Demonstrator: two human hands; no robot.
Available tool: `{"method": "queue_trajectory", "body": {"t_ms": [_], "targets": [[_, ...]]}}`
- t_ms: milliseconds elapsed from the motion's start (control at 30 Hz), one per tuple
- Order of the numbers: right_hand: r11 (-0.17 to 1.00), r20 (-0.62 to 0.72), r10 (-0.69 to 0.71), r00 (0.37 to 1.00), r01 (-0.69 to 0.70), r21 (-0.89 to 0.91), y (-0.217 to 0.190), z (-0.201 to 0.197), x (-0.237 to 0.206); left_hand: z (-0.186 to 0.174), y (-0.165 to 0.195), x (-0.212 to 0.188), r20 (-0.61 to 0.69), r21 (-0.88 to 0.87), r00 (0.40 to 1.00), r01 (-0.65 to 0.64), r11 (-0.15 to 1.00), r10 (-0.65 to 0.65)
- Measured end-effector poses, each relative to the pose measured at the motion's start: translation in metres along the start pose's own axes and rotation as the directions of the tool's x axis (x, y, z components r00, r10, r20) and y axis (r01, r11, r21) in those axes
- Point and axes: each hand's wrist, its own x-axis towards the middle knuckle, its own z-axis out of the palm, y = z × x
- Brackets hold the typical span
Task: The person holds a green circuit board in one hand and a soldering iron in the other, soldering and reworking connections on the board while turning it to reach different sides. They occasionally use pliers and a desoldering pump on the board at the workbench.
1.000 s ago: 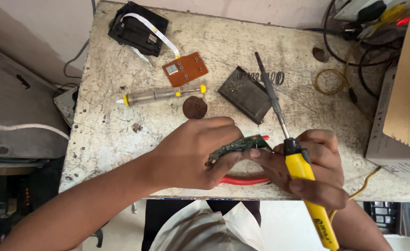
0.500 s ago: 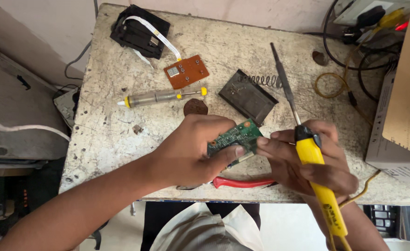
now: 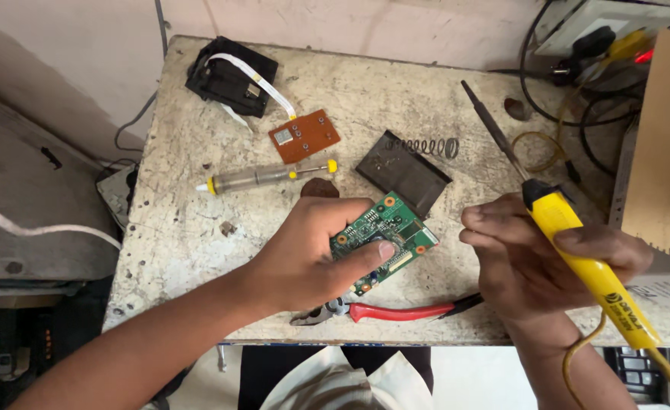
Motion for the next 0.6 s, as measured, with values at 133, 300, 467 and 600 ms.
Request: {"method": "queue_trajectory", "body": {"t_ms": [133,300,467,600], "targets": [[1.000,0.036,0.010,0.999,-0.010,0.010,-0.0006,-0.0009,0.0060,-0.0004,0.0004,-0.0003,0.001,-0.018,1.000,-0.015,1.000,0.015],[0.992,0.014,0.103,0.995,-0.104,0.072,-0.0057,0.0038,0.0076,-0.0002,0.0021,-0.0011,0.000,-0.048,1.000,-0.019,0.999,0.019],[0.988,0.022,0.100,0.995,-0.102,0.117,-0.0074,0.0065,0.0080,0.0000,0.0033,-0.0030,0.011,-0.103,1.000,-0.025,0.994,0.026],[0.989,0.013,0.108,0.994,-0.109,0.099,-0.0075,0.0064,0.0082,0.0007,0.0003,-0.0051,-0.022,0.028,0.998,-0.064,0.998,0.064]]}}
